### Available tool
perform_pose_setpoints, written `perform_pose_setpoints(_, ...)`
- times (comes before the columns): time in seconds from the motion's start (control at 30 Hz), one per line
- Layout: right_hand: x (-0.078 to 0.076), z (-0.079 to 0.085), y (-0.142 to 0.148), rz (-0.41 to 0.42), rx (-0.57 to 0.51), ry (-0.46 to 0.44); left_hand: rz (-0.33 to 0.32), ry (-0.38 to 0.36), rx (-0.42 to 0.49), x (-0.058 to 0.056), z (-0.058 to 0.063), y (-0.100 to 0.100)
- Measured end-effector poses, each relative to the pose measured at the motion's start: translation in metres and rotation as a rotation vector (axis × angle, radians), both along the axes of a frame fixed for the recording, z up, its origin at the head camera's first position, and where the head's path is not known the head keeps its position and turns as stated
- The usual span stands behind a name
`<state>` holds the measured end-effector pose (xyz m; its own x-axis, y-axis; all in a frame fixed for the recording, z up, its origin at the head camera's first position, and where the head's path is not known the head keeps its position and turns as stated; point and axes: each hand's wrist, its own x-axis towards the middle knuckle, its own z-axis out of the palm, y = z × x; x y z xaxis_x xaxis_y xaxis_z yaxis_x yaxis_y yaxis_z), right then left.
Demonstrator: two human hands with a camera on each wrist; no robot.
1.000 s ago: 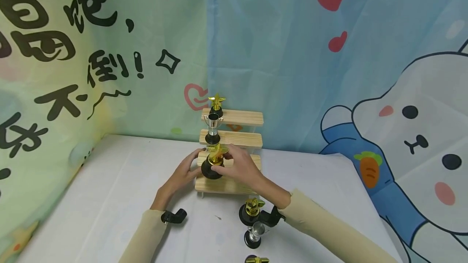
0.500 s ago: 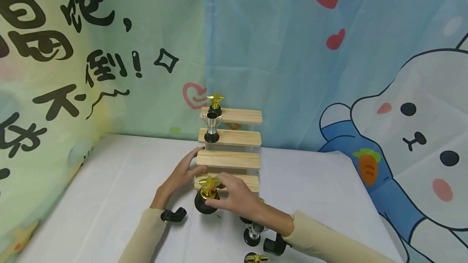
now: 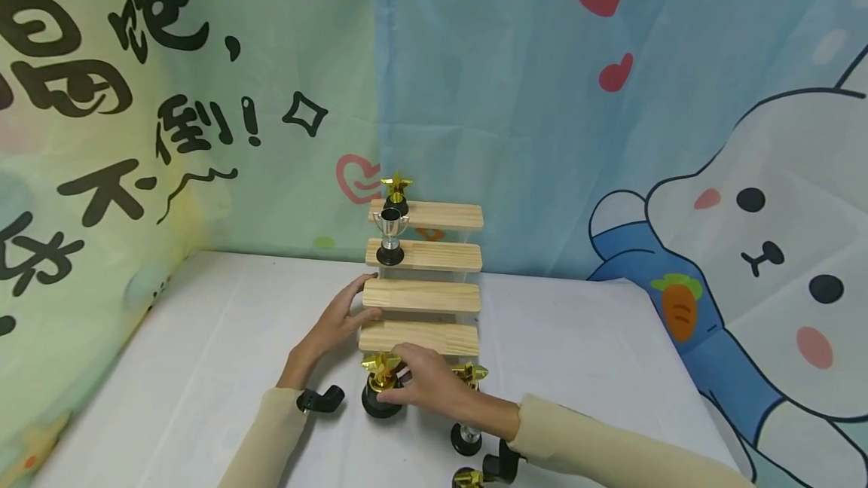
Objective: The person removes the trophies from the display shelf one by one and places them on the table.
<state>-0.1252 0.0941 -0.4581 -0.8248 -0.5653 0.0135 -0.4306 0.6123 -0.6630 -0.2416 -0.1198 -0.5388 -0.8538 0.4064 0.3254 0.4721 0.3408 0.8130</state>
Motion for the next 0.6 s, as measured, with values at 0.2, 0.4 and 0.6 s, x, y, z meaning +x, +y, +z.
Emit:
perform_pose_setpoints(0.2,-0.002,-0.012,-0.003,-0.019,0.074,0.002,-0.001,0.008,-0.001,-0.001,0.001,0.000)
perform_pose_setpoints(0.4,-0.007,-0.011,-0.007,-0.031,0.111,0.028,0.008,0.007,0.013,0.000,0.002,0.000)
perform_pose_setpoints(0.6,-0.014,-0.016,-0.007,-0.046,0.131,0.021,0.018,-0.003,0.000,0.005,0.007,0.003)
